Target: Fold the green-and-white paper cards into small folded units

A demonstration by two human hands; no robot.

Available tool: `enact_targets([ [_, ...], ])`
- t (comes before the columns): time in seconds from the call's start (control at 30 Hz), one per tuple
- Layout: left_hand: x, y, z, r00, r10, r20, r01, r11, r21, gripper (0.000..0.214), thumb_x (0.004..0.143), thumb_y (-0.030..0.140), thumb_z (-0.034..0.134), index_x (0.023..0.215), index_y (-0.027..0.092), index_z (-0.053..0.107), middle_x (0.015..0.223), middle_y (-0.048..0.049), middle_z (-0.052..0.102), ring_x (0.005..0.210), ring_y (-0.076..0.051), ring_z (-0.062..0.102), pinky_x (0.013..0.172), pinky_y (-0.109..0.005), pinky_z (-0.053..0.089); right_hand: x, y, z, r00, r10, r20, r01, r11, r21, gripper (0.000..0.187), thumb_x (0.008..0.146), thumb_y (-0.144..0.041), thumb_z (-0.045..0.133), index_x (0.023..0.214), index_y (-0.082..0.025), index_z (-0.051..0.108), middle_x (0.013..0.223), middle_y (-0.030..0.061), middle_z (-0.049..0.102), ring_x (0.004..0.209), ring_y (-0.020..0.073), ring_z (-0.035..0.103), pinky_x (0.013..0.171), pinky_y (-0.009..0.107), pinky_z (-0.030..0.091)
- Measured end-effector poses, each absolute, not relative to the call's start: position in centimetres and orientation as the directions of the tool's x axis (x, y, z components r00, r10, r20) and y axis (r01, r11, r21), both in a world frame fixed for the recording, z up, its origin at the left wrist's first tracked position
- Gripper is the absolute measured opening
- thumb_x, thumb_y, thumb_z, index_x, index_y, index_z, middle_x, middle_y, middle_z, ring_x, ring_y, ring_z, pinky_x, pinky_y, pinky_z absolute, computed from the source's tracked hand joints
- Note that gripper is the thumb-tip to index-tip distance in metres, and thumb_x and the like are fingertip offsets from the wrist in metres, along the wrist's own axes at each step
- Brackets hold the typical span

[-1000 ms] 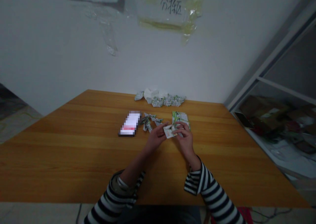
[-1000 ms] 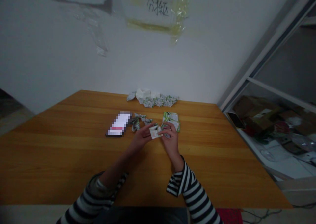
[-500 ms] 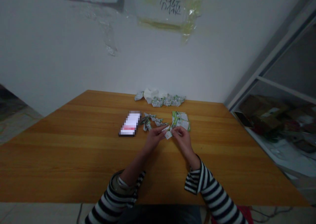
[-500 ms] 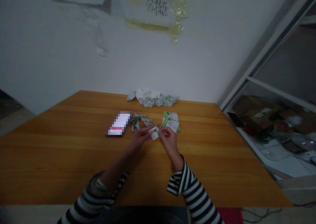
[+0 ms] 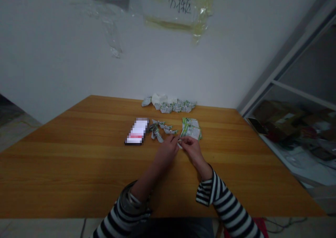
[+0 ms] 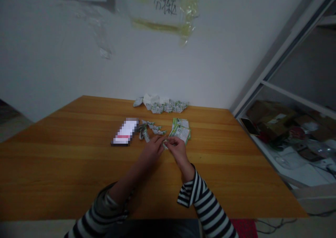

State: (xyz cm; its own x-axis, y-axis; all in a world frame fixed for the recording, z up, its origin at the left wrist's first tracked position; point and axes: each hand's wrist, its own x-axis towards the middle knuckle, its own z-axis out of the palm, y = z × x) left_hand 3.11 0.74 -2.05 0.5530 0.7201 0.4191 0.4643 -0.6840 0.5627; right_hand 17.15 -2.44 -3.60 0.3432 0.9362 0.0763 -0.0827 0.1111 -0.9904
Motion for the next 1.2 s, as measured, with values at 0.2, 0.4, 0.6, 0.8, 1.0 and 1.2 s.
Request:
enact_targets([
  [0.2,3.6,0.0,-1.9,0.569,0.687,0.452,0.33,-0.694,0.64,0.047,0.084,0.008,0.048,0.13,0.015,0.055,0.114,-0.0128,0.059,0.103,-0.024,0.059,0.094,-0.038,0.048,17.0,-2.5,-3.3,0.283,0.954,0.095,-0.149,0.142,-0.979,0.02,0.065,-0.034,0.073,0.072,-0.019,0.062,0.064,-0.0024,0.062,0.059,0.012,0.054,0.055,0.021,0.042],
  [0.4,3.3,0.6,-1.4,0.486,0.781,0.391,0.11,-0.499,0.86,0.031,0.086,0.026,0.056,0.113,0.018,0.069,0.106,-0.0108,0.068,0.099,-0.024,0.064,0.086,-0.034,0.052,18.2,-2.3,-3.9,0.357,0.922,0.148,-0.082,0.189,-0.979,0.017,0.063,-0.029,0.077,0.074,-0.019,0.07,0.069,0.0005,0.07,0.063,0.0149,0.061,0.062,0.027,0.048],
  [0.6,2.9,2.3,-3.0,0.408,0.886,0.219,0.044,-0.258,0.965,0.021,0.074,0.032,0.07,0.086,0.017,0.076,0.081,-0.007,0.076,0.074,-0.024,0.069,0.072,-0.035,0.054,18.1,-2.5,-3.5,0.313,0.918,0.245,0.075,0.234,-0.969,0.023,0.071,-0.029,0.072,0.092,-0.022,0.076,0.087,0.0049,0.076,0.078,0.0211,0.068,0.074,0.034,0.052],
  [0.8,2.8,2.4,-2.9,0.355,0.905,0.233,0.033,-0.261,0.965,0.019,0.07,0.032,0.073,0.08,0.016,0.075,0.075,-0.0065,0.074,0.069,-0.021,0.067,0.064,-0.029,0.052,18.2,-2.7,-3.3,0.294,0.883,0.365,0.324,0.267,-0.908,0.01,0.07,-0.03,0.073,0.068,-0.02,0.073,0.071,0.0031,0.069,0.068,0.0183,0.062,0.062,0.028,0.047],
  [1.0,2.7,1.8,-1.7,0.367,0.87,0.328,0.115,-0.393,0.912,0.015,0.072,0.032,0.072,0.069,0.017,0.073,0.068,-0.0038,0.069,0.066,-0.017,0.062,0.06,-0.025,0.047,18.3,-2.9,-3.6,0.213,0.911,0.353,0.389,0.252,-0.886,0.011,0.071,-0.032,0.073,0.068,-0.022,0.074,0.064,0.0015,0.068,0.059,0.0162,0.058,0.057,0.026,0.043],
  [1.2,2.6,1.8,-1.8,0.316,0.898,0.307,0.085,-0.349,0.933,0.016,0.07,0.032,0.074,0.066,0.017,0.073,0.066,-0.0039,0.069,0.064,-0.018,0.062,0.063,-0.027,0.048,18.1,-3.1,-3.2,0.262,0.896,0.359,0.44,0.22,-0.871,0.011,0.069,-0.032,0.075,0.066,-0.021,0.074,0.058,0.0001,0.065,0.053,0.0144,0.053,0.051,0.025,0.039],
])
